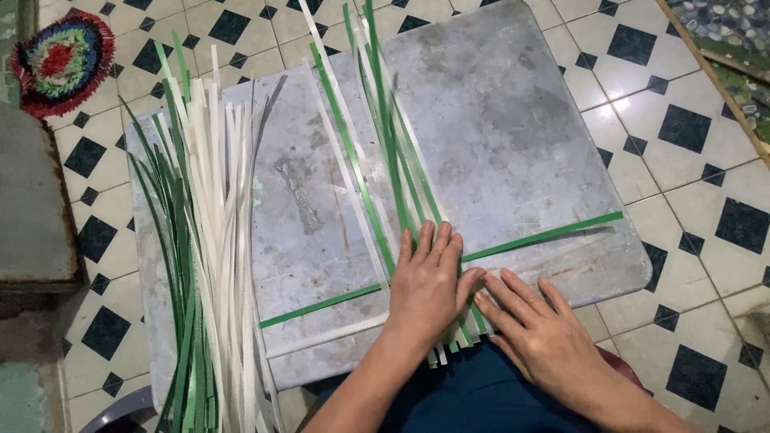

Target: The person is weaving green and white plastic strips together on a table to create a woven mat or component.

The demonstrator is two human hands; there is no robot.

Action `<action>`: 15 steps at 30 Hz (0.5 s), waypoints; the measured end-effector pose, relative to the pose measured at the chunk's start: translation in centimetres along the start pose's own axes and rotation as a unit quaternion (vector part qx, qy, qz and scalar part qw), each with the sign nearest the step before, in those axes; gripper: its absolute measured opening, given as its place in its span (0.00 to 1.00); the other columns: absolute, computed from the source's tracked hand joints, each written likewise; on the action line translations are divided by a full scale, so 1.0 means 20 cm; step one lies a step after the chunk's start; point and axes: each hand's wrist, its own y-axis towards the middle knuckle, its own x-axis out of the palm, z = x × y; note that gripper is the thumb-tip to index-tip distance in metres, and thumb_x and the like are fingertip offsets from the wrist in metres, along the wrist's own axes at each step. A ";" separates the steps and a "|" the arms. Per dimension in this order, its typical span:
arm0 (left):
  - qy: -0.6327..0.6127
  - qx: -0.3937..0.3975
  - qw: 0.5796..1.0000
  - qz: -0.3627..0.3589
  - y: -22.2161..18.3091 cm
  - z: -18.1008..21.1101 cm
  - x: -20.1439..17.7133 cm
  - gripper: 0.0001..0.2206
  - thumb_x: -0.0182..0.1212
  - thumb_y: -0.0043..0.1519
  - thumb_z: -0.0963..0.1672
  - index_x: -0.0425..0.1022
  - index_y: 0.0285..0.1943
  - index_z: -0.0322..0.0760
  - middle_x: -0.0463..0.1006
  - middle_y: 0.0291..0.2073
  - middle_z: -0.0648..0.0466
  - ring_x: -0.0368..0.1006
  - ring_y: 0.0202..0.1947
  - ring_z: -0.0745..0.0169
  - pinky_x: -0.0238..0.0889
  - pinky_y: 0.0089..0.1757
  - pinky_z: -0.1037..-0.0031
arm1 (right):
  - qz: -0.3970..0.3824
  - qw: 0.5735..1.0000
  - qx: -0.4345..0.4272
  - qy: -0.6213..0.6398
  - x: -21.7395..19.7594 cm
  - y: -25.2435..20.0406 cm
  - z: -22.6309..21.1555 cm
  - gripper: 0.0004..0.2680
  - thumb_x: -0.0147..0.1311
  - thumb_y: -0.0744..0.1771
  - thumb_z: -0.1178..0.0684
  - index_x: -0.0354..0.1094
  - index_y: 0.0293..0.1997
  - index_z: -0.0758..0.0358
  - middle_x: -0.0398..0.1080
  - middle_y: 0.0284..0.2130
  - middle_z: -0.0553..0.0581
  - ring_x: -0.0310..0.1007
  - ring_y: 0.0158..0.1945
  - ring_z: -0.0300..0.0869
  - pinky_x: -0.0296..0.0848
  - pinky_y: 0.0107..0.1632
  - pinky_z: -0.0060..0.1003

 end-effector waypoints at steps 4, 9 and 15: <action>0.004 -0.011 1.000 0.008 0.00 0.05 0.02 0.21 0.54 0.64 0.49 0.70 0.56 0.24 0.71 0.58 0.36 0.61 0.63 0.33 0.47 0.62 0.47 | 0.001 1.000 0.000 -0.010 0.00 0.00 0.00 0.23 0.53 0.63 0.45 0.56 0.66 0.51 0.54 0.67 0.53 0.50 0.71 0.46 0.54 0.64 0.53; -0.016 -0.016 0.999 0.032 -0.03 0.06 0.04 0.26 0.60 0.62 0.49 0.65 0.60 0.20 0.65 0.62 0.31 0.57 0.66 0.31 0.52 0.61 0.46 | -0.011 0.999 0.001 0.034 -0.01 0.01 0.01 0.22 0.54 0.63 0.47 0.58 0.65 0.51 0.54 0.67 0.54 0.49 0.71 0.48 0.53 0.64 0.54; -0.035 -0.023 0.999 0.019 -0.05 0.05 0.07 0.26 0.56 0.65 0.49 0.62 0.64 0.22 0.60 0.66 0.34 0.50 0.69 0.32 0.48 0.62 0.46 | -0.128 0.979 0.019 0.158 -0.06 0.02 0.08 0.27 0.56 0.64 0.43 0.50 0.71 0.49 0.46 0.71 0.51 0.40 0.73 0.49 0.48 0.63 0.55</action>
